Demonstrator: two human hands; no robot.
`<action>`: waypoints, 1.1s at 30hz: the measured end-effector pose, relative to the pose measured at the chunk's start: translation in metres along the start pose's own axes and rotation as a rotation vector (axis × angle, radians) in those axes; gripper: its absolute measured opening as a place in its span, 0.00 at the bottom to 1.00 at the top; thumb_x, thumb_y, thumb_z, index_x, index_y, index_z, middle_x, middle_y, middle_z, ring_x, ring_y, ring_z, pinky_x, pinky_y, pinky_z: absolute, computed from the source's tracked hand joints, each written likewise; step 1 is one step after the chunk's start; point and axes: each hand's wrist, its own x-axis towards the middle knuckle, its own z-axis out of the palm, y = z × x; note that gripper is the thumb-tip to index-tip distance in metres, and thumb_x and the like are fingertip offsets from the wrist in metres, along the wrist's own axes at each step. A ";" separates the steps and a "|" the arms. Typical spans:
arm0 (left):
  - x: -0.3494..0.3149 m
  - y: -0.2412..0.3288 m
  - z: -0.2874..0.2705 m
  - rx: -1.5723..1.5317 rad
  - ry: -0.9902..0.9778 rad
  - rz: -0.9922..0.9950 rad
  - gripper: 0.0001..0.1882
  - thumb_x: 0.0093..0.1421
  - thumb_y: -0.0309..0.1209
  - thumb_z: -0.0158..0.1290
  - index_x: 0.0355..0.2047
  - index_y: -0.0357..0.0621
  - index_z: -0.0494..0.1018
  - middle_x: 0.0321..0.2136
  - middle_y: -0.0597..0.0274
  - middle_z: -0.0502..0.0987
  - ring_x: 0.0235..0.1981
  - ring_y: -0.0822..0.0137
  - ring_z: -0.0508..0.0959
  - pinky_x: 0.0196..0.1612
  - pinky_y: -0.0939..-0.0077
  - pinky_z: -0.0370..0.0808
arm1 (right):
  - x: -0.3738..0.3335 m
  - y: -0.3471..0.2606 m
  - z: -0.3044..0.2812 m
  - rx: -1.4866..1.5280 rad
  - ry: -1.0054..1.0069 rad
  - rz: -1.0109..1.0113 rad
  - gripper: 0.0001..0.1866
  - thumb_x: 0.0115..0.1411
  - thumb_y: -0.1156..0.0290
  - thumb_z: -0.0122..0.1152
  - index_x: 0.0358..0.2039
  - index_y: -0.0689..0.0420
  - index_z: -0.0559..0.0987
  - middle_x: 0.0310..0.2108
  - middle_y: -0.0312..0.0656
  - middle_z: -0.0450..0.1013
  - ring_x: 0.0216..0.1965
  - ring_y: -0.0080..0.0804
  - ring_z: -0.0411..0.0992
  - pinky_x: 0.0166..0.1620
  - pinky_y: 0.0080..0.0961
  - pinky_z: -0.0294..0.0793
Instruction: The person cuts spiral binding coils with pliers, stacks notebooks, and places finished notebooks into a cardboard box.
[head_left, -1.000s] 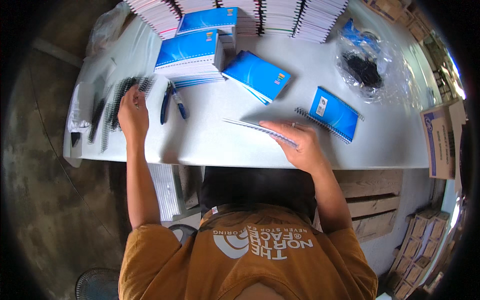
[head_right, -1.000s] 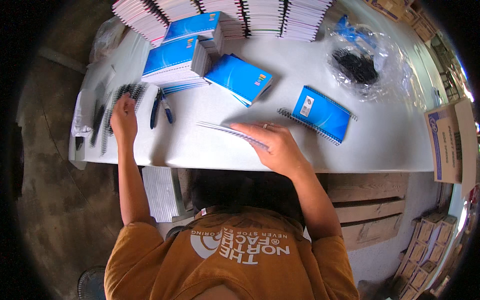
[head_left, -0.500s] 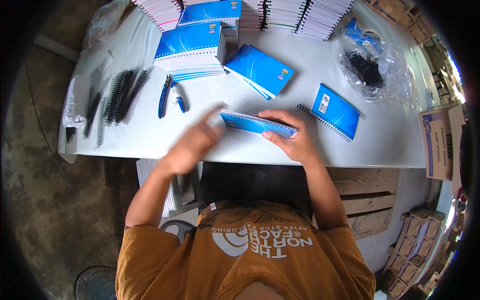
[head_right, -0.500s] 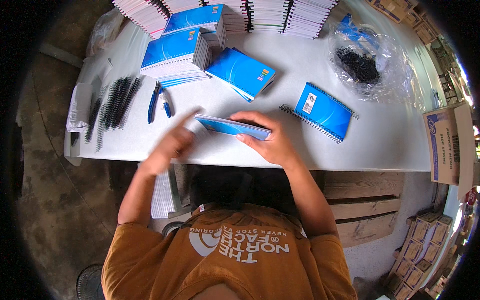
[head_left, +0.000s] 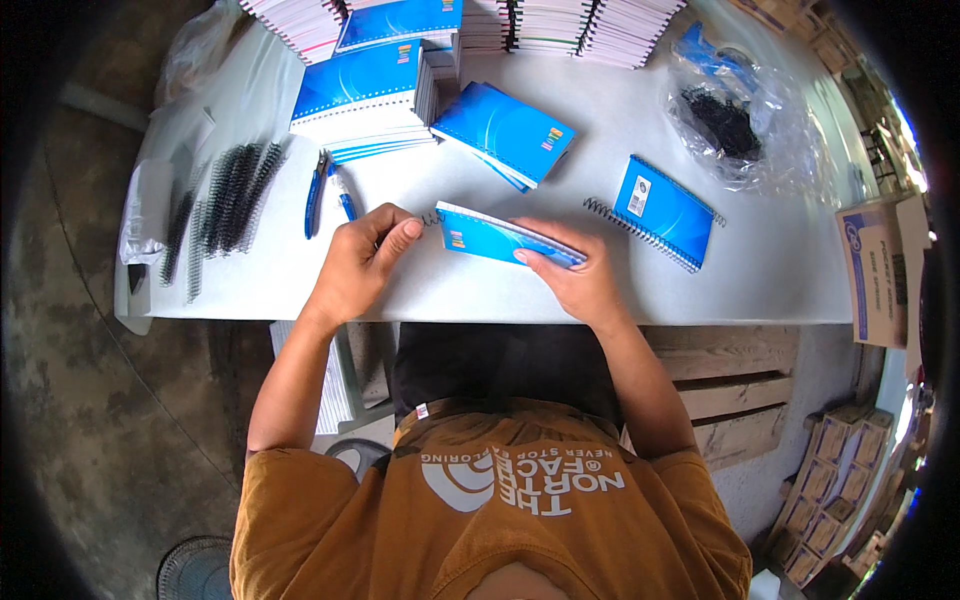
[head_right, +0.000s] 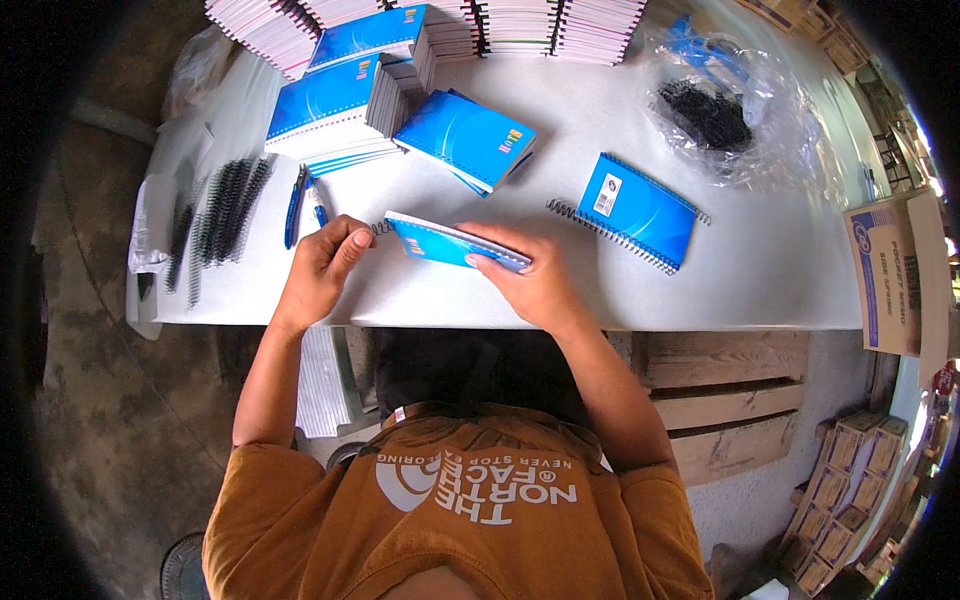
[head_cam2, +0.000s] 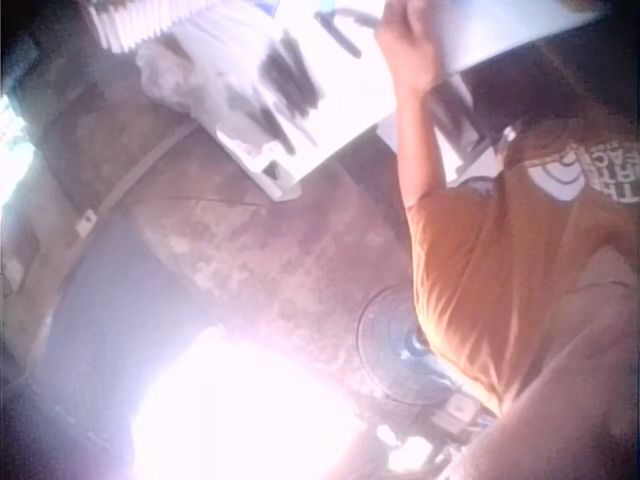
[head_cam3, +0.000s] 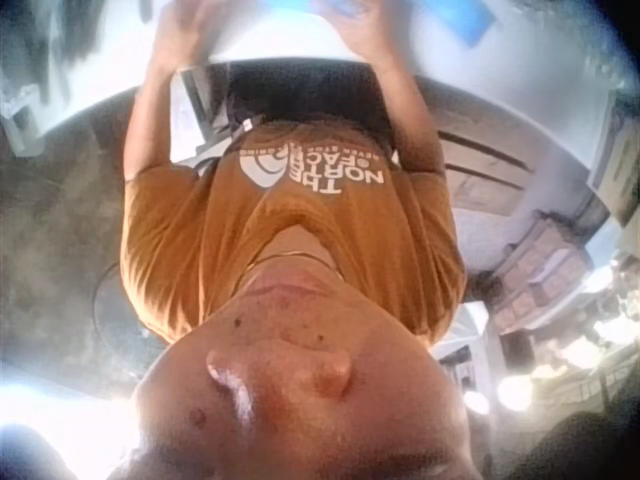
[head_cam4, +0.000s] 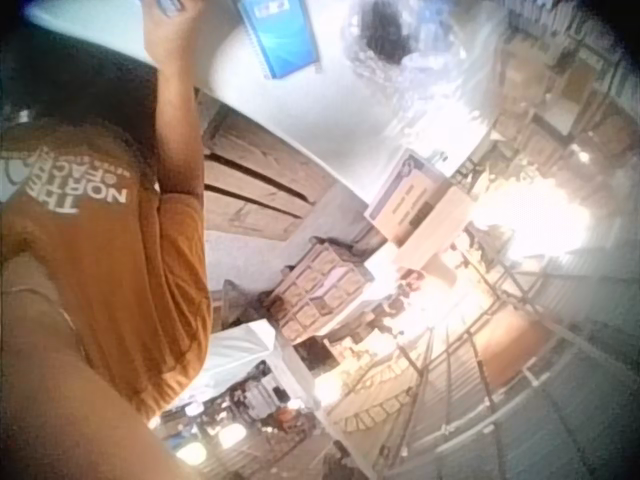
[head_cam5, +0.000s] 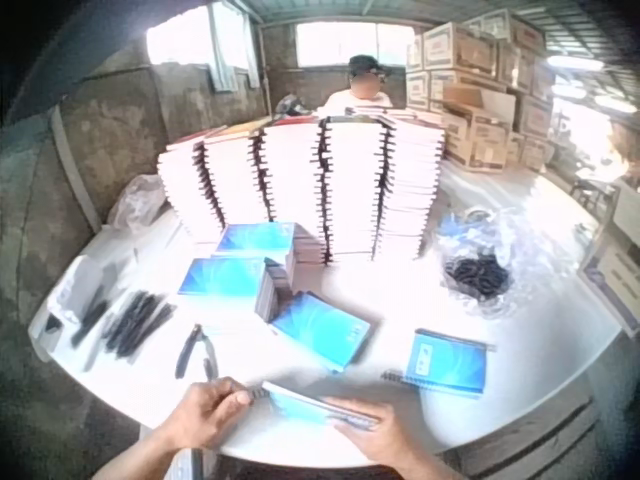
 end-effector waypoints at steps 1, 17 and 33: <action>0.000 -0.002 -0.002 -0.057 -0.011 -0.031 0.20 0.63 0.43 0.46 0.30 0.36 0.73 0.19 0.64 0.71 0.23 0.72 0.69 0.30 0.80 0.66 | -0.001 0.000 0.001 -0.013 0.003 -0.007 0.17 0.53 0.79 0.60 0.45 0.61 0.76 0.41 0.43 0.76 0.40 0.23 0.73 0.44 0.19 0.71; 0.014 0.031 -0.029 0.656 -0.183 0.344 0.20 0.49 0.33 0.60 0.44 0.46 0.71 0.43 0.58 0.73 0.43 0.59 0.72 0.47 0.65 0.64 | -0.009 -0.006 0.004 0.120 -0.130 -0.013 0.17 0.58 0.72 0.57 0.49 0.59 0.74 0.40 0.44 0.76 0.38 0.21 0.72 0.41 0.20 0.71; -0.061 -0.050 0.052 1.022 0.064 0.709 0.58 0.48 0.71 0.38 0.61 0.29 0.45 0.61 0.31 0.45 0.64 0.38 0.38 0.57 0.31 0.34 | -0.029 0.000 0.037 -0.227 -0.031 -0.270 0.31 0.44 0.88 0.53 0.52 0.57 0.71 0.47 0.47 0.71 0.45 0.43 0.72 0.47 0.31 0.72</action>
